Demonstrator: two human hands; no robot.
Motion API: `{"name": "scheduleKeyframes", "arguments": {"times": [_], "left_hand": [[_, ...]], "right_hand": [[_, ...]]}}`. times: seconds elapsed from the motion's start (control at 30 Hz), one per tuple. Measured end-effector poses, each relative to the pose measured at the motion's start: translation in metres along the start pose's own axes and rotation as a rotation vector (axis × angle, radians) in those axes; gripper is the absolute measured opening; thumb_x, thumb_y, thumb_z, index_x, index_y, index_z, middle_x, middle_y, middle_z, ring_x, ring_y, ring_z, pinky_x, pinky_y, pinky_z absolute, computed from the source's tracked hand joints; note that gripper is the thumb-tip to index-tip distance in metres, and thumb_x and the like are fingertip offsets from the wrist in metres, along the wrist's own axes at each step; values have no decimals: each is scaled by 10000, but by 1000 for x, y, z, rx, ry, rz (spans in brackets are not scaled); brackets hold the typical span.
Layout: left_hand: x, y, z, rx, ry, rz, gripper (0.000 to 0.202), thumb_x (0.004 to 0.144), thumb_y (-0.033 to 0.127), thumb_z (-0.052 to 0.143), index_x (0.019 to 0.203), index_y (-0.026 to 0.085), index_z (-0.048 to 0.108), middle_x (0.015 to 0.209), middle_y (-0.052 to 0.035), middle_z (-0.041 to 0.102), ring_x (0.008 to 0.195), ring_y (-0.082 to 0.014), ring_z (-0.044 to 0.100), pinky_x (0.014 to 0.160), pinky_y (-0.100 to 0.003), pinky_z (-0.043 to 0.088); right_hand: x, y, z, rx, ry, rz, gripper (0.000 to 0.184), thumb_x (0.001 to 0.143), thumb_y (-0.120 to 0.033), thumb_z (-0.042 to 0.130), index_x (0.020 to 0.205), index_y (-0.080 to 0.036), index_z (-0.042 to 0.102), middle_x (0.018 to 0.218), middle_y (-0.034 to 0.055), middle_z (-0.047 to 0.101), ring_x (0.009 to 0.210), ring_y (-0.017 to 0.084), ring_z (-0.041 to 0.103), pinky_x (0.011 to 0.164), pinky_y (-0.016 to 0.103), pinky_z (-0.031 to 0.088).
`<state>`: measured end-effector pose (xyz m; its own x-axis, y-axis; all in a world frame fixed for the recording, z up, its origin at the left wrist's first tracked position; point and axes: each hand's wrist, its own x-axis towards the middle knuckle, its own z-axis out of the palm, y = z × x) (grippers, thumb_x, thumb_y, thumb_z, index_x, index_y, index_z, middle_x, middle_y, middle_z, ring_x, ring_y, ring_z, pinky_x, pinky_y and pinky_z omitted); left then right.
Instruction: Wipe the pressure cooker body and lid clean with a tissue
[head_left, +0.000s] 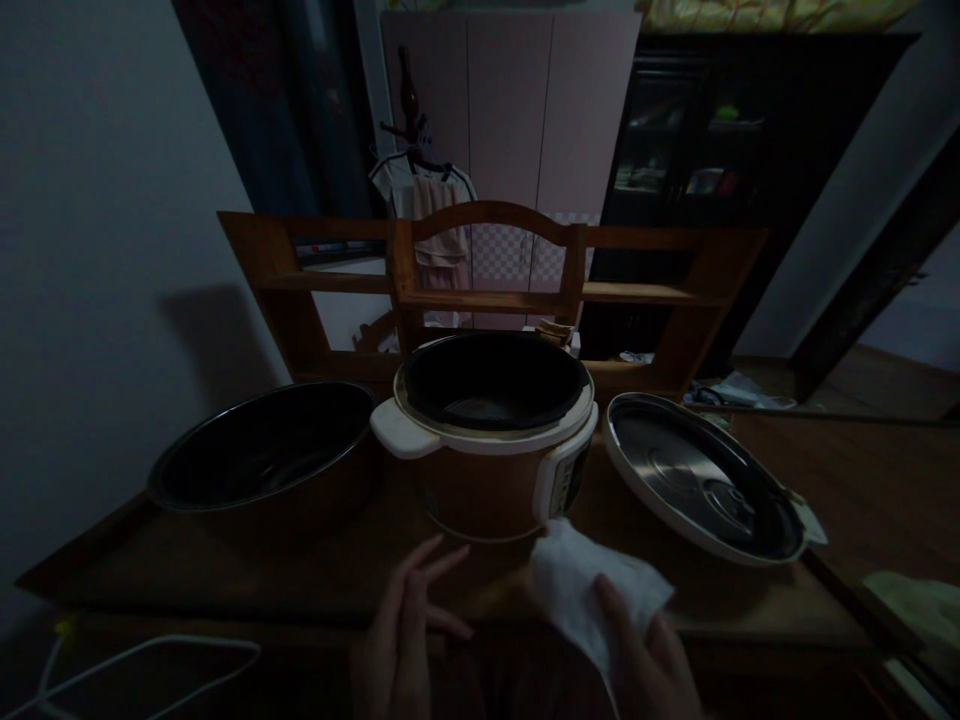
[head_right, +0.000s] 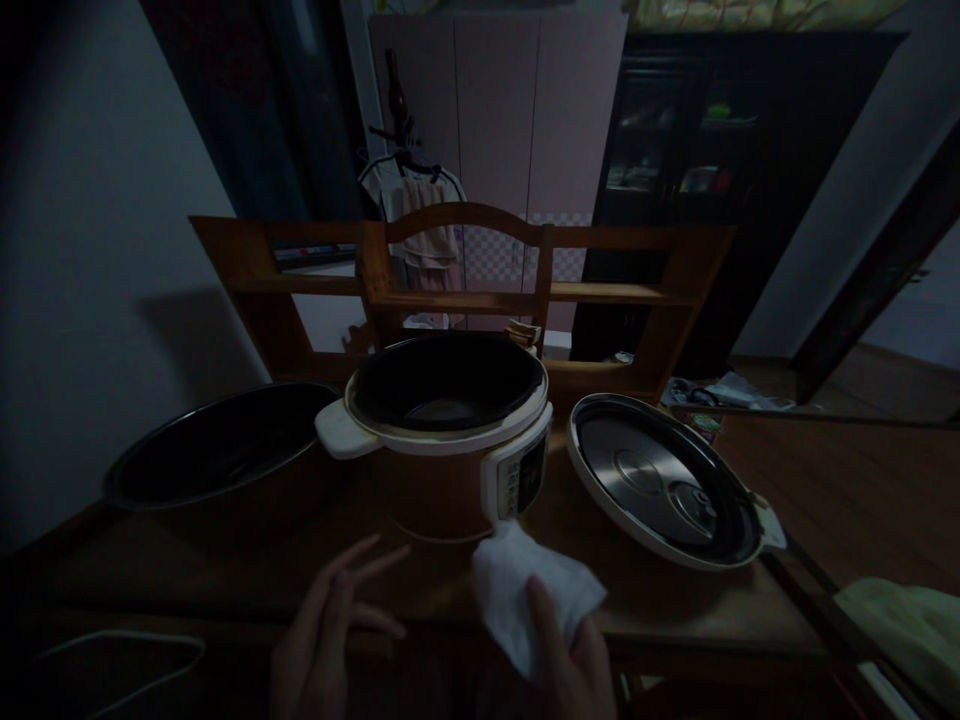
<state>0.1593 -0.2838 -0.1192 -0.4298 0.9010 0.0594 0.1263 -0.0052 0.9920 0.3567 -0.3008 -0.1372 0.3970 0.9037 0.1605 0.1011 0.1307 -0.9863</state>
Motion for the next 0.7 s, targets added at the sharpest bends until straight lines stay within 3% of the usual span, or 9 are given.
{"name": "scheduleKeyframes", "arguments": {"times": [0.1, 0.17, 0.23, 0.27, 0.33, 0.43, 0.53, 0.63, 0.7], "left_hand": [[26, -33, -1, 10, 154, -19, 596, 937, 685, 432, 1235, 214, 643, 1158, -86, 742, 916, -244, 725, 939, -382, 536], [39, -51, 3, -18, 275, 61, 552, 934, 647, 480, 1200, 198, 658, 1289, -103, 668, 1219, -284, 618, 1091, -410, 452], [46, -61, 11, -16, 268, 179, 485, 967, 577, 468, 1211, 199, 650, 1401, -99, 574, 1360, -275, 498, 1190, -421, 349], [48, -64, 14, -7, 253, 220, 460, 984, 545, 453, 1230, 203, 637, 1437, -96, 534, 1388, -267, 462, 1216, -429, 309], [51, -68, 20, 17, 245, 246, 431, 1000, 507, 443, 1264, 209, 609, 1459, -95, 501, 1399, -263, 438, 1231, -461, 277], [55, -71, 23, 59, 218, 261, 406, 1002, 478, 443, 1266, 213, 602, 1434, -102, 512, 1374, -275, 455, 1212, -499, 298], [60, -76, 22, 91, 173, 300, 362, 982, 464, 477, 1208, 223, 626, 1398, -102, 535, 1337, -285, 492, 1191, -500, 330], [60, -77, 22, 31, 141, 255, 375, 976, 477, 489, 1225, 230, 621, 1379, -96, 563, 1315, -277, 516, 1178, -468, 344], [57, -75, 22, -73, 165, 200, 402, 987, 496, 464, 1236, 220, 618, 1354, -86, 590, 1293, -261, 534, 1155, -431, 369]], "right_hand": [[16, -9, 8, -27, 37, -170, 573, 899, -508, 667, 1387, -210, 640, 1266, 152, 676, 1311, 381, 549, 1047, 460, 497], [29, -15, 31, -86, 8, -360, 560, 1006, -383, 478, 1546, -233, 459, 1540, 114, 467, 1481, 345, 349, 1202, 515, 317], [41, -18, 62, -258, -129, -644, 593, 1018, -182, 300, 1602, -281, 338, 1674, 48, 226, 1544, 325, 190, 1229, 568, 233], [46, -17, 77, -393, -130, -770, 679, 982, -82, 246, 1632, -277, 234, 1695, 47, 134, 1559, 331, 93, 1219, 604, 223], [52, -9, 102, -626, -52, -873, 792, 907, -9, 261, 1650, -178, 45, 1701, 104, 18, 1553, 371, -31, 1196, 664, 204], [48, 20, 120, -816, -3, -960, 836, 884, -57, 384, 1635, -71, 17, 1684, 184, 67, 1550, 402, 7, 1176, 657, 252], [41, 45, 125, -843, -58, -1060, 820, 905, -132, 468, 1630, -46, 95, 1603, 212, 340, 1528, 387, 191, 1142, 586, 351], [45, 34, 123, -816, -130, -1062, 740, 959, -183, 474, 1634, -115, 176, 1543, 151, 466, 1477, 336, 328, 1093, 495, 416], [53, 5, 121, -858, -232, -1014, 707, 990, -225, 488, 1636, -219, 202, 1625, 57, 351, 1502, 292, 285, 1090, 433, 410]]}}
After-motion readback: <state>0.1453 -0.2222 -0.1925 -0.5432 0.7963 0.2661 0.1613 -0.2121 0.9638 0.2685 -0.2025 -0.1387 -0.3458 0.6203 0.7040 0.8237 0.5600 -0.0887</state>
